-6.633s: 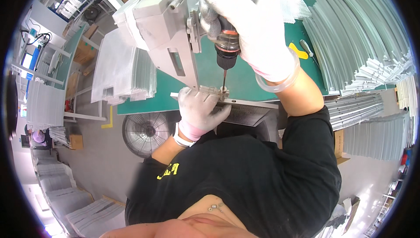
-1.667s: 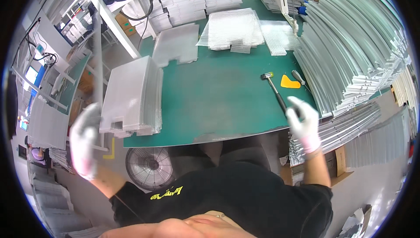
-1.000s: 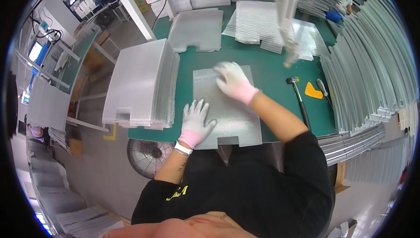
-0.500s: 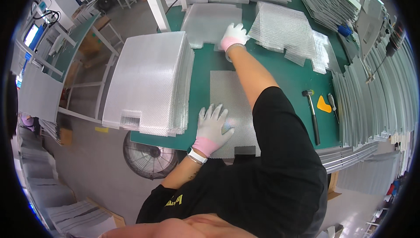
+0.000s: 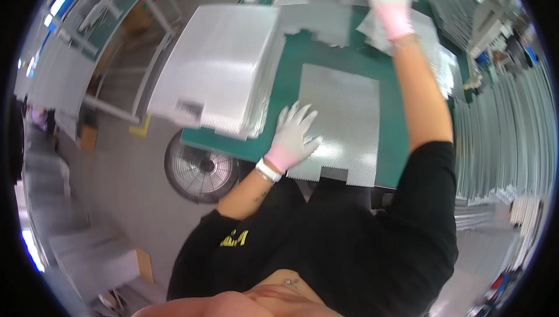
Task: The person assembles metal frames by placing a mesh sheet on a green table, inserting a plastic clip, and fitting two metal bars into the mesh edges. They then use a power drill to secure the bars to the mesh. The process is repeated for multiple units.
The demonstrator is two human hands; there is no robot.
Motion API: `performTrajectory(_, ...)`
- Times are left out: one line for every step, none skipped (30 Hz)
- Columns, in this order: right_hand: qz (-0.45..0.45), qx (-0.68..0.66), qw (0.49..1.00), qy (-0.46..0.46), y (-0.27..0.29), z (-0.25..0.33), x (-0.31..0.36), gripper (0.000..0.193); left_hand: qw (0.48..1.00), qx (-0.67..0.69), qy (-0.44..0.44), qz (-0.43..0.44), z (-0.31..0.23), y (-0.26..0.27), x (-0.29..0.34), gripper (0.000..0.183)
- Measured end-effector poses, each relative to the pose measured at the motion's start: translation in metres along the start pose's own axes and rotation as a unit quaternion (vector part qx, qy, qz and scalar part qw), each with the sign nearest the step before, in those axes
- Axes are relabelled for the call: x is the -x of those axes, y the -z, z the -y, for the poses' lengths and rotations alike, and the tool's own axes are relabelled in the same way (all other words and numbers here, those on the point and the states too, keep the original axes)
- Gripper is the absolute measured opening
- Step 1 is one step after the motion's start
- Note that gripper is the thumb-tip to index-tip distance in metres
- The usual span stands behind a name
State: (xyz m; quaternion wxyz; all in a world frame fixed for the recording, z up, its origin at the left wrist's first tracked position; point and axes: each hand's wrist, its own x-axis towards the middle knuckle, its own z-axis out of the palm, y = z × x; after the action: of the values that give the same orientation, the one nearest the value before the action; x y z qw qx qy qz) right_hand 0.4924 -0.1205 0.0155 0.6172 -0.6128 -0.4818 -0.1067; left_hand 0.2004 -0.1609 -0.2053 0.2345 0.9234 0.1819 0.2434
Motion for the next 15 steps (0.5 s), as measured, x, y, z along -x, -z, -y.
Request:
performTrajectory(0.003,0.014,1.000,0.000,0.019,-0.012,0.004,0.041,0.999,0.038,-0.015,-0.024,-0.002,0.000,0.000,0.056)
performTrajectory(0.006,0.048,0.998,0.029,0.036,-0.022,0.009,0.039,0.996,0.071,-0.028,-0.051,-0.002,0.001,-0.001,0.053)
performTrajectory(-0.001,0.043,0.998,0.041,0.043,-0.012,0.017,0.036,0.991,0.100,-0.041,-0.078,-0.001,0.003,0.003,0.050)
performTrajectory(-0.010,0.049,0.997,0.051,0.056,-0.011,0.024,0.036,0.988,0.122,-0.055,-0.084,0.000,0.004,0.008,0.047)
performTrajectory(-0.032,0.037,0.998,0.050,0.067,-0.007,0.033,0.036,0.982,0.147,-0.072,-0.089,-0.001,0.003,0.014,0.044)
performTrajectory(-0.033,0.010,0.999,0.032,0.073,0.005,0.049,0.038,0.977,0.169,-0.090,-0.094,-0.001,0.004,0.021,0.041)
performTrajectory(-0.052,-0.014,0.998,-0.016,0.081,0.008,0.064,0.041,0.972,0.149,-0.109,-0.143,-0.010,0.012,0.032,0.028)
performTrajectory(-0.051,0.003,0.998,-0.036,0.080,0.020,0.082,0.044,0.972,0.146,-0.109,-0.148,-0.008,0.016,0.053,0.024)
performTrajectory(-0.054,-0.006,0.997,-0.061,0.082,0.037,0.101,0.042,0.970,0.150,-0.116,-0.151,-0.004,0.020,0.078,0.020)
performTrajectory(-0.046,0.004,0.995,-0.085,0.089,0.049,0.122,0.040,0.968,0.155,-0.125,-0.150,-0.001,0.024,0.104,0.016)
performTrajectory(-0.052,-0.014,0.993,-0.108,0.108,0.042,0.143,0.037,0.967,0.148,-0.099,-0.182,0.006,0.023,0.129,0.011)
performTrajectory(-0.061,-0.006,0.992,-0.111,0.123,0.034,0.167,0.036,0.966,0.134,-0.074,-0.211,0.018,0.020,0.157,0.006)
performTrajectory(-0.035,0.002,0.991,-0.128,0.136,0.041,0.192,0.030,0.964,0.117,0.025,-0.237,0.033,0.010,0.186,0.006)
performTrajectory(0.042,-0.075,0.980,-0.180,0.163,0.032,0.216,0.023,0.952,0.101,0.124,-0.261,0.049,-0.004,0.217,0.008)
performTrajectory(0.031,-0.131,0.981,-0.140,0.163,0.032,0.242,0.020,0.938,0.077,0.232,-0.245,0.068,-0.016,0.253,0.012)
